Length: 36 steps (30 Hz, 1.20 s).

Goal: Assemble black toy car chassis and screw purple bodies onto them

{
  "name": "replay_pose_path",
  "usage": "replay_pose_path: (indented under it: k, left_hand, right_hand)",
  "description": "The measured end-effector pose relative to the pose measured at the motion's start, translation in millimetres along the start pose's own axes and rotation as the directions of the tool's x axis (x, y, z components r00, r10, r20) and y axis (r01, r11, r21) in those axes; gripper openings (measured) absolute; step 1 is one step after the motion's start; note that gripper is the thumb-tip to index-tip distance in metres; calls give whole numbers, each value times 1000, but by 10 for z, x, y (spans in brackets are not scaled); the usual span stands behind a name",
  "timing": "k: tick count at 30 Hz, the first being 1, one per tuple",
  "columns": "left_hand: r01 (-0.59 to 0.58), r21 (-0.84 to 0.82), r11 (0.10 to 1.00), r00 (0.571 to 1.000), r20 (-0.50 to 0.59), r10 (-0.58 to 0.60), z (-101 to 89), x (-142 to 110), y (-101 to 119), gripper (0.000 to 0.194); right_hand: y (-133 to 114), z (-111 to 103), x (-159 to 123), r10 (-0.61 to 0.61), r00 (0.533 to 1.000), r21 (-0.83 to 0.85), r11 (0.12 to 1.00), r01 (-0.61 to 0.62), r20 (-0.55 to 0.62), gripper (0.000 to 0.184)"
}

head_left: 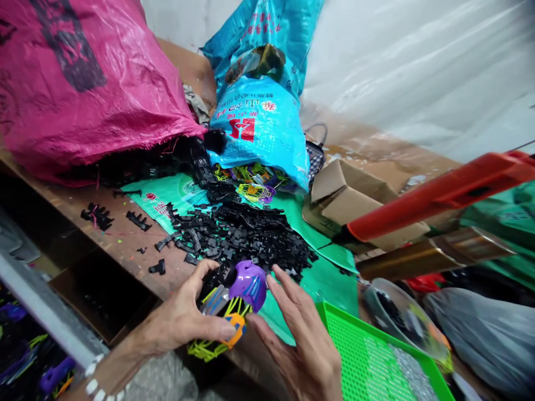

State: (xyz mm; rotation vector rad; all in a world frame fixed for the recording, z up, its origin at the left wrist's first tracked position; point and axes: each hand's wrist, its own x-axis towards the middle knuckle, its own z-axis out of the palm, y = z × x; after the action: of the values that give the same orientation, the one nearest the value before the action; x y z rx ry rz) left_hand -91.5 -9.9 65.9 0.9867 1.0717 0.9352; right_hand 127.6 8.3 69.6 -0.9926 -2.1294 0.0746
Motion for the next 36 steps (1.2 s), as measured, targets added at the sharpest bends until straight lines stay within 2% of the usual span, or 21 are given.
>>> replay_pose_path:
  k: [2,4,6,7,8,10,13,17,18,19,23,25,28,30,31,34,36]
  left_hand:
    - [0,83,997,998,-59,5,91,-4,-26,74]
    - [-22,223,975,982,-177,63,207,15,-79,67]
    - [-79,379,922,936,-289,199,331,53,-138,60]
    - [-96,437,894,910,-326,257,388,74,-162,57]
    - [-93,469,878,891,-355,284,439,95,-177,56]
    - [-41,463,885,881,-401,251,512,125,-182,57]
    - [23,417,909,903,-399,161,553,142,-153,60]
    - [-21,442,897,918,-347,193,561,137,-132,68]
    - [-49,461,886,919,-327,221,566,134,-129,68]
    - [-76,483,872,924,-295,244,573,132,-123,66]
    - [-111,554,825,951,-181,249,594,128,-77,56]
    - [-136,579,804,934,-195,299,598,130,-69,53]
    - [-160,574,803,913,-224,342,610,134,-114,51]
    - [-133,559,818,907,-265,328,632,133,-176,51]
    - [-135,567,812,890,-291,351,646,130,-211,50]
    - [-246,667,703,793,-279,542,689,123,-300,45]
    - [-320,718,618,743,-214,634,712,113,-321,41]
  right_hand:
    - [-24,78,-106,227,973,213,949,-233,49,55]
    - [-83,167,-167,413,897,429,790,-438,156,52]
    - [-140,257,-183,532,823,565,624,-540,199,58]
    - [-162,297,-179,581,792,595,573,-564,190,62]
    - [-178,329,-173,619,766,604,549,-578,170,66]
    - [-202,363,-163,676,729,582,552,-597,106,66]
    - [-253,351,-186,711,703,545,580,-605,24,63]
    - [-326,289,-259,767,640,546,554,-628,-42,63]
    - [-326,272,-278,771,635,533,559,-635,-52,64]
    - [-313,254,-295,757,651,510,582,-633,-55,64]
    - [-191,188,-332,615,788,412,719,-559,-4,61]
    - [-145,165,-326,595,803,412,724,-553,34,60]
    - [-149,149,-291,602,796,437,700,-564,64,61]
    - [-191,150,-258,628,774,490,651,-580,82,60]
    - [-216,154,-241,646,757,543,602,-586,101,61]
    - [-266,171,-206,670,714,727,385,-568,203,72]
    - [-255,176,-204,646,719,798,278,-534,257,78]
